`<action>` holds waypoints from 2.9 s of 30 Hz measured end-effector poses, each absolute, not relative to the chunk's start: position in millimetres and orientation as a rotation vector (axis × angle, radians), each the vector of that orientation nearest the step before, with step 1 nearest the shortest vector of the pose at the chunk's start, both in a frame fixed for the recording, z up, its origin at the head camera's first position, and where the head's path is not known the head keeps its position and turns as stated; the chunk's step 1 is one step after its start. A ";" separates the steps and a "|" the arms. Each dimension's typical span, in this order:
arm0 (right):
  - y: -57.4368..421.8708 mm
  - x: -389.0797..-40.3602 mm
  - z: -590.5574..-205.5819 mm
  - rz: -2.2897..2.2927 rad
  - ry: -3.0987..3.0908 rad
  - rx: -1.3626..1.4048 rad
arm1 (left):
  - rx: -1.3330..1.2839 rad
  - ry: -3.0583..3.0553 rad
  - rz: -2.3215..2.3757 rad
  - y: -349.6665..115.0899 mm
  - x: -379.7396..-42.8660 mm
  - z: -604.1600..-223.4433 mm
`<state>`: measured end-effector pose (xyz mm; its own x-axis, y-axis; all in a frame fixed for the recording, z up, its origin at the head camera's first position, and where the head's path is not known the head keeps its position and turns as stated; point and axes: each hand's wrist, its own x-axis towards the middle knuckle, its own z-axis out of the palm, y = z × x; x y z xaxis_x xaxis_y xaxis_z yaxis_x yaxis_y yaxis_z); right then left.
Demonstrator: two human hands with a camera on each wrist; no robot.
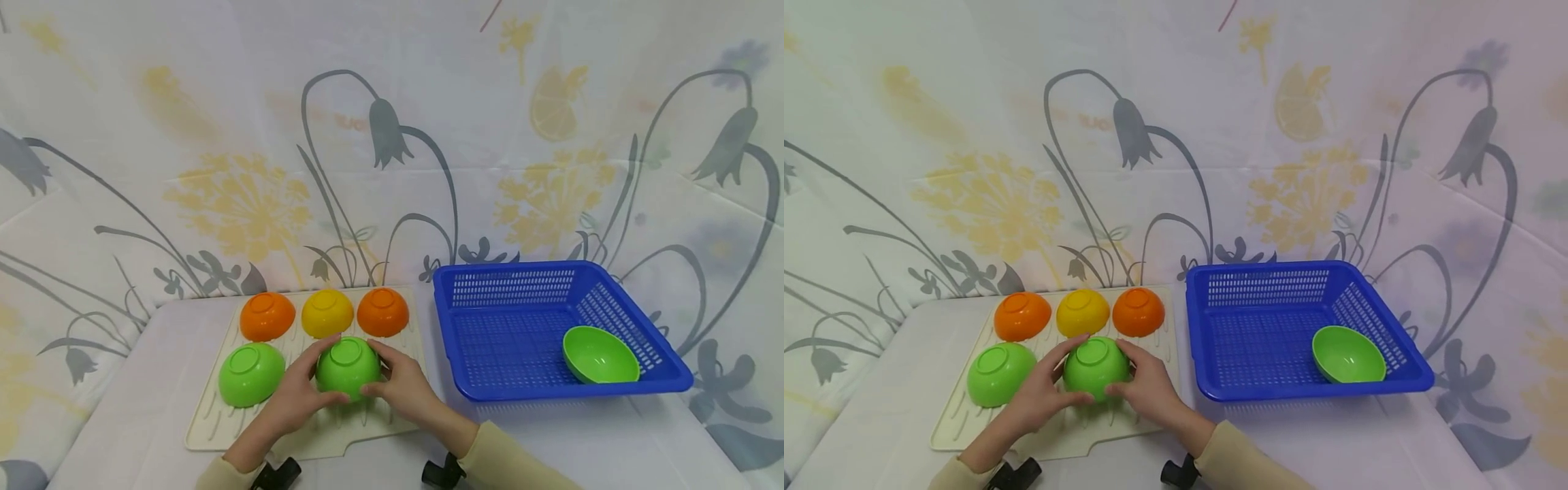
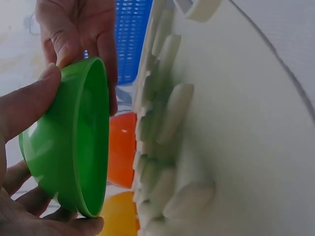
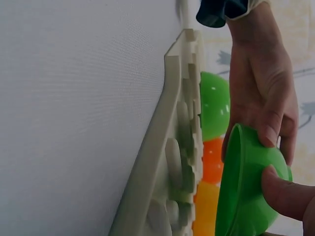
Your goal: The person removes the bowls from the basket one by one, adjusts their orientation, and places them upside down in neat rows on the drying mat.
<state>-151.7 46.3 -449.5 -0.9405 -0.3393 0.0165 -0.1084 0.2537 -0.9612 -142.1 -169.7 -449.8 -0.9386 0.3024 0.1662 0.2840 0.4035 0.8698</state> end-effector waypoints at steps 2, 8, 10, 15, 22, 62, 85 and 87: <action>40.3 -154.1 -452.5 -1.747 2.336 -0.409 | 0.456 2.599 1.650 -171.7 -142.7 -451.4; 25.8 -160.5 -458.8 -1.712 2.378 -0.411 | 0.283 2.571 1.667 -178.2 -144.0 -456.1; 21.1 -161.9 -460.2 -1.713 2.380 -0.411 | 0.251 2.589 1.655 -180.3 -144.1 -456.8; 9.3 -163.8 -461.4 -1.699 2.423 -0.408 | 0.159 2.626 1.658 -182.8 -144.3 -456.6; 0.9 -163.3 -458.3 -1.649 2.451 -0.351 | 0.116 2.647 1.739 -182.6 -148.0 -459.1; 29.0 -151.4 -428.5 -1.737 2.389 -0.509 | 0.200 2.811 1.425 -191.1 -149.3 -459.2; 173.6 -144.1 -351.7 -1.770 2.740 -0.438 | 0.240 2.788 1.467 -192.4 -152.1 -463.5; 195.2 -147.0 -345.6 -1.715 2.836 -0.412 | 0.242 2.779 1.478 -191.6 -152.1 -463.5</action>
<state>-147.0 195.2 -345.6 -0.9502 -0.1065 0.2929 -0.3088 0.4477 -0.8391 -152.1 -191.6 -463.5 -0.9881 0.1279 0.0851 0.1420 0.5500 0.8230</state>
